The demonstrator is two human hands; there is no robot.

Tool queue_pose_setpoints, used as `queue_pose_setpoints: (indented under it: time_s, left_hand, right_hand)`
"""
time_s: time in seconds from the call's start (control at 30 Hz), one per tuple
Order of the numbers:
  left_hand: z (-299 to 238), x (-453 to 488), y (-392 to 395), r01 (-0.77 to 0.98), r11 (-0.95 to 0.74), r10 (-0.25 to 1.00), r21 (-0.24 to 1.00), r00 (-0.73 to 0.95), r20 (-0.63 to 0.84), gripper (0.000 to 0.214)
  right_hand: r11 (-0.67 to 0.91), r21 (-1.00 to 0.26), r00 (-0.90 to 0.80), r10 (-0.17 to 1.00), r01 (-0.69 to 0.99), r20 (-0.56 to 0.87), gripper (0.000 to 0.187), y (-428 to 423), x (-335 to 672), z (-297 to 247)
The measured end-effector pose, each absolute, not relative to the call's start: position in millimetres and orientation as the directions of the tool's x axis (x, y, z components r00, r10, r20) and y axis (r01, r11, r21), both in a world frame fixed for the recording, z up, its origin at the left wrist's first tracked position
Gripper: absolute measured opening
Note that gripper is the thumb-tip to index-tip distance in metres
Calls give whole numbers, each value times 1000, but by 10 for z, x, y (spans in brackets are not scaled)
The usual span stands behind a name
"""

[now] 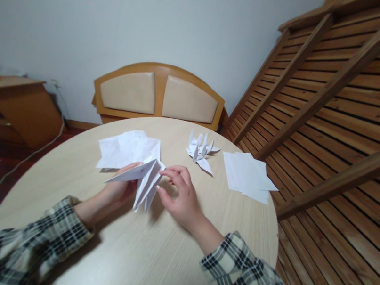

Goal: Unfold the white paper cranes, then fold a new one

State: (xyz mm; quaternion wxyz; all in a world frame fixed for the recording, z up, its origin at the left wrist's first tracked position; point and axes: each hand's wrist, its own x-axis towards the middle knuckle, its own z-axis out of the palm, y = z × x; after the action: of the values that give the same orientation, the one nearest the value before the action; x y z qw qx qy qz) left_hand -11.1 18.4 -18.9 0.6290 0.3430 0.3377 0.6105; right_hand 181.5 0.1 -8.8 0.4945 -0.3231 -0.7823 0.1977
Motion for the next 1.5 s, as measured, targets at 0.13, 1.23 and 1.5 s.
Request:
queue_pose_setpoints:
  time_s: [0.13,1.23,1.5]
  left_hand:
    - [-193,-103,172,-537,32,999,843,33,-16,13]
    - [-146,-69,98,-402,170,938,900,345,-24,63]
    - [-126,-87,105,-291,94,962,952,274,-11,36]
  right_hand:
    - [738,-544,-282,664,399,693,30,27,1821,-137]
    - [329,-943,43,942,54,332,45,181,1789,-180]
    - [513,-836,-20,854,192,519,33,108,1776,-180]
